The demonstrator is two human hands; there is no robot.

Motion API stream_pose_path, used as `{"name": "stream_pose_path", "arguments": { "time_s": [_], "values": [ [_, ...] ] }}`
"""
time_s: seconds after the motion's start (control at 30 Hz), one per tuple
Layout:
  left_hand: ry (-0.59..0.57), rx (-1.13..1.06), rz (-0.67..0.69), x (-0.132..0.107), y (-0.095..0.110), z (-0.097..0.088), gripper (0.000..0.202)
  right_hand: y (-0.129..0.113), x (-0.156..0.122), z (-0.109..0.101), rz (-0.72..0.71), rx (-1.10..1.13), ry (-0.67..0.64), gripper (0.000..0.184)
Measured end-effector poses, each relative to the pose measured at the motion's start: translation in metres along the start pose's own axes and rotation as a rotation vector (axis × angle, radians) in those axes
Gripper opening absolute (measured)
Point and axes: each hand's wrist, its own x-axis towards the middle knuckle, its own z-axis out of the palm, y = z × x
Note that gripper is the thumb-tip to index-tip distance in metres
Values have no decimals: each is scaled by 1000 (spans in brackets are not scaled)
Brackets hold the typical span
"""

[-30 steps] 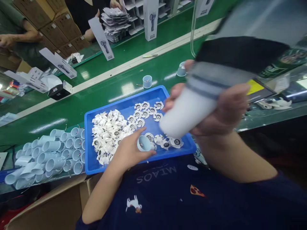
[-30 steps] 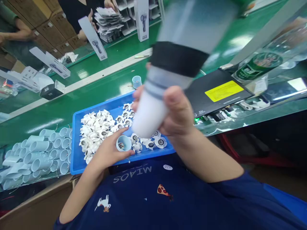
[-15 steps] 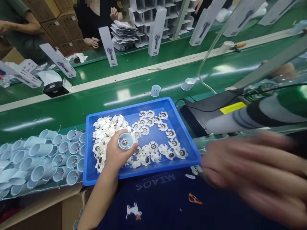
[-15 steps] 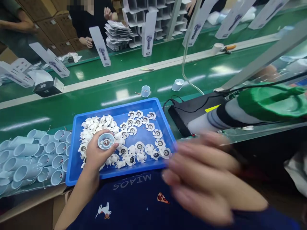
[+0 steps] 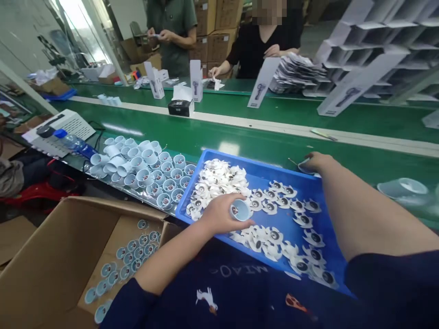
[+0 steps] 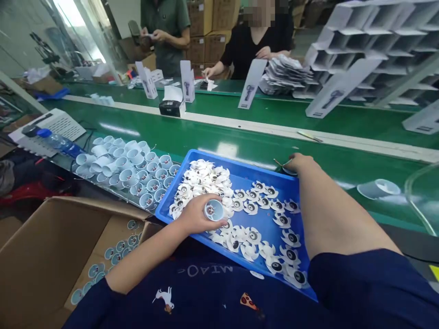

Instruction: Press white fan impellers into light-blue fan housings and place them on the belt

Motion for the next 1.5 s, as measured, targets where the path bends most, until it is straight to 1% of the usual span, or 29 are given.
{"name": "stream_pose_path", "arguments": {
  "time_s": [0.03,0.07,0.1,0.13,0.17,0.2,0.27,0.3,0.33,0.4,0.47,0.53,0.6,0.67,0.7,0.77,0.83,0.87,0.93,0.97,1.03,1.1,1.17,1.23,1.3,1.4,1.5],
  "values": [
    [-36,15,32,0,-1,2,58,-11,-3,-3,-4,-9,5,30],
    [-68,37,72,0,-2,4,57,-26,-9,-7,-23,-11,14,37],
    [-101,64,112,1,-2,5,57,-45,-16,-10,-72,-1,24,47],
    [-140,99,151,2,-2,6,56,-67,-26,-13,-165,18,26,57],
    [-188,142,189,4,-1,7,55,-91,-39,-14,-299,42,3,67],
    [-237,186,229,5,0,8,54,-116,-54,-15,-451,60,-56,73],
    [-323,258,307,6,0,8,53,-162,-91,-11,-806,60,-244,78],
    [-359,281,339,6,-1,8,52,-183,-112,-6,-970,48,-342,84],
    [-385,296,359,6,-2,8,52,-202,-132,0,-1115,34,-423,86],
    [-413,304,363,5,-5,6,54,-234,-169,18,-1320,0,-527,86],
    [-411,298,330,4,-8,5,59,-256,-192,37,-1423,-38,-572,82],
    [-393,283,273,3,-11,3,62,-268,-198,50,-1445,-79,-602,80],
    [-364,254,211,3,-12,2,61,-267,-187,48,-1421,-87,-615,85],
    [-320,222,156,3,-11,1,59,-251,-166,31,-1364,-44,-580,89],
    [-298,211,133,3,-10,1,58,-238,-154,20,-1315,-16,-543,84],
    [-283,205,111,3,-9,1,58,-205,-132,-3,-1160,5,-453,60],
    [-322,199,142,4,-7,2,56,-168,-120,-14,-970,-43,-404,37],
    [-351,198,176,4,-7,3,55,-150,-118,-13,-887,-81,-406,29],
    [-416,202,257,3,-7,5,53,-119,-121,-2,-765,-150,-427,21],
    [-441,208,292,3,-7,6,53,-107,-125,7,-720,-171,-425,22],
    [-463,222,332,2,-8,7,52,-91,-133,24,-642,-186,-373,28],
    [-456,228,348,1,-9,7,52,-82,-138,37,-579,-183,-304,35],
    [-434,226,351,1,-10,6,52,-78,-137,42,-547,-174,-283,35],
    [-409,232,339,0,-11,4,51,-76,-133,45,-535,-164,-312,28],
    [-392,250,323,-1,-11,3,51,-74,-128,48,-527,-156,-374,21],
    [-391,280,307,-1,-10,3,52,-75,-123,53,-515,-140,-421,25],
    [-410,307,277,-1,-9,3,53,-76,-123,56,-538,-122,-379,27]
  ]
}}
